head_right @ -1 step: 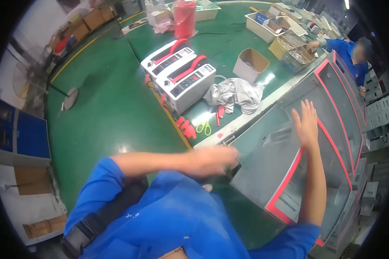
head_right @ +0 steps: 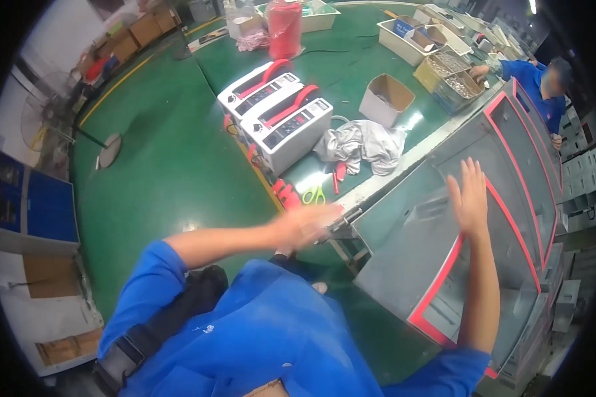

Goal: The person applies red protective tape along the edges of a metal cabinet frame. They smooth the tape by hand and use green scissors to trim the excess material at the corners. The person then moves to a second cabinet and repeats the taping process.

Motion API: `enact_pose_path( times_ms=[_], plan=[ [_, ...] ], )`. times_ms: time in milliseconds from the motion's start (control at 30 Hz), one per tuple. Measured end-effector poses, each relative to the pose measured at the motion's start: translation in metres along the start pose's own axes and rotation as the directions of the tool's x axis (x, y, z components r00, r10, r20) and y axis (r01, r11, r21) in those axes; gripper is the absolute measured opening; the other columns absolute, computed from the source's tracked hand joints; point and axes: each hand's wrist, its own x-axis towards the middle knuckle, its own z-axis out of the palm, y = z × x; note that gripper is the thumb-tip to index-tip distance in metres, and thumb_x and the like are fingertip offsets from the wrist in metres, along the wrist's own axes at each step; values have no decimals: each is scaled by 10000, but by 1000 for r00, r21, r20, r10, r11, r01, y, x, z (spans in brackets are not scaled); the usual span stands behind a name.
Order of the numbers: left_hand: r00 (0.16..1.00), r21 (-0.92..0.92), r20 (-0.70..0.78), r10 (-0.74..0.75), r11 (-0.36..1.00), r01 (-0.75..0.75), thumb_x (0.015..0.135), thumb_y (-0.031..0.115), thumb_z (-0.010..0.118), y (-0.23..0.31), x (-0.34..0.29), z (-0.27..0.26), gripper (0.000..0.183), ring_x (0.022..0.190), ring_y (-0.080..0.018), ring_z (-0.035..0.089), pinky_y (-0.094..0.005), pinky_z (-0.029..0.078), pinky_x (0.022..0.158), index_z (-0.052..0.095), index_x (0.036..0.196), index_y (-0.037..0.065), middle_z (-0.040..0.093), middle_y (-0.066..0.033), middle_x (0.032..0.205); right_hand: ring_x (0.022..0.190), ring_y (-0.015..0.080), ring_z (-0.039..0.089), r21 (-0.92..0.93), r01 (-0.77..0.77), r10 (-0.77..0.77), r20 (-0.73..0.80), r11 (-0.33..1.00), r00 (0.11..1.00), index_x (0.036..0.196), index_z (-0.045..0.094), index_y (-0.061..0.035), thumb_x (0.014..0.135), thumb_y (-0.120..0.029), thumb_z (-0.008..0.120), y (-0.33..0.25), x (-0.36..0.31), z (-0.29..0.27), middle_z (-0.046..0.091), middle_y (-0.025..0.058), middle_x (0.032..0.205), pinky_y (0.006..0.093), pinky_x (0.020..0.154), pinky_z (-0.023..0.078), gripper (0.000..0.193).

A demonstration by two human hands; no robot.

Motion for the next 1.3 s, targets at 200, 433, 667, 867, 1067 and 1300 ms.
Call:
enact_pose_path(
  times_ms=[200, 433, 667, 867, 1067, 1300],
  plan=[
    [348, -229, -704, -619, 662, 714, 843, 168, 549, -174, -84, -101, 230, 885, -234, 597, -321, 457, 778, 554, 1019, 20, 584, -137, 994, 1308, 350, 203, 169, 108, -131, 133, 980, 982, 1308, 323, 26, 877, -355, 416, -91, -81, -55, 287, 183, 1385, 441, 1060, 156, 583],
    [496, 9, -582, -644, 605, 796, 777, 259, 634, -200, -71, -119, 255, 894, -236, 591, -314, 454, 776, 626, 859, 17, 614, -117, 913, 1276, 413, 231, 146, 61, -107, 330, 987, 938, 1281, 345, 45, 838, -577, 380, -149, -143, -77, 286, 224, 1369, 512, 1027, 185, 764],
    [869, 229, -256, -423, 847, 480, 745, 167, 674, -205, -91, -132, 165, 942, -260, 549, -325, 439, 786, 600, 801, 31, 578, -107, 1007, 1139, 407, 440, -108, 88, -90, -10, 990, 996, 1146, 494, 30, 866, -386, 474, -162, -169, -50, 493, 215, 1201, 505, 952, 334, 502],
    [937, 139, 101, -335, 937, 320, 766, 111, 651, -134, -85, -129, 117, 865, -255, 580, -333, 451, 758, 595, 794, 13, 608, -113, 933, 1048, 369, 527, -387, -52, -77, -308, 920, 948, 1058, 555, 1, 866, -241, 499, -159, -165, -26, 571, 176, 1106, 450, 865, 444, 315],
    [879, -160, 428, -212, 939, 304, 797, 112, 639, -73, -39, -51, 113, 721, -167, 612, -276, 467, 638, 596, 834, 14, 629, -84, 789, 1055, 336, 526, -352, -218, 30, -469, 910, 883, 1065, 559, -6, 826, -211, 572, -164, -130, -19, 574, 145, 1092, 424, 849, 458, 315],
    [754, -219, 651, -94, 927, 304, 812, 102, 618, 38, -9, 42, 109, 670, -163, 627, -262, 481, 595, 571, 833, 6, 613, -75, 790, 1184, 319, 412, 320, 63, 143, -581, 945, 802, 1090, 543, -35, 710, -180, 621, -176, -127, -13, 501, 144, 1179, 425, 989, 337, 414]
  ],
)
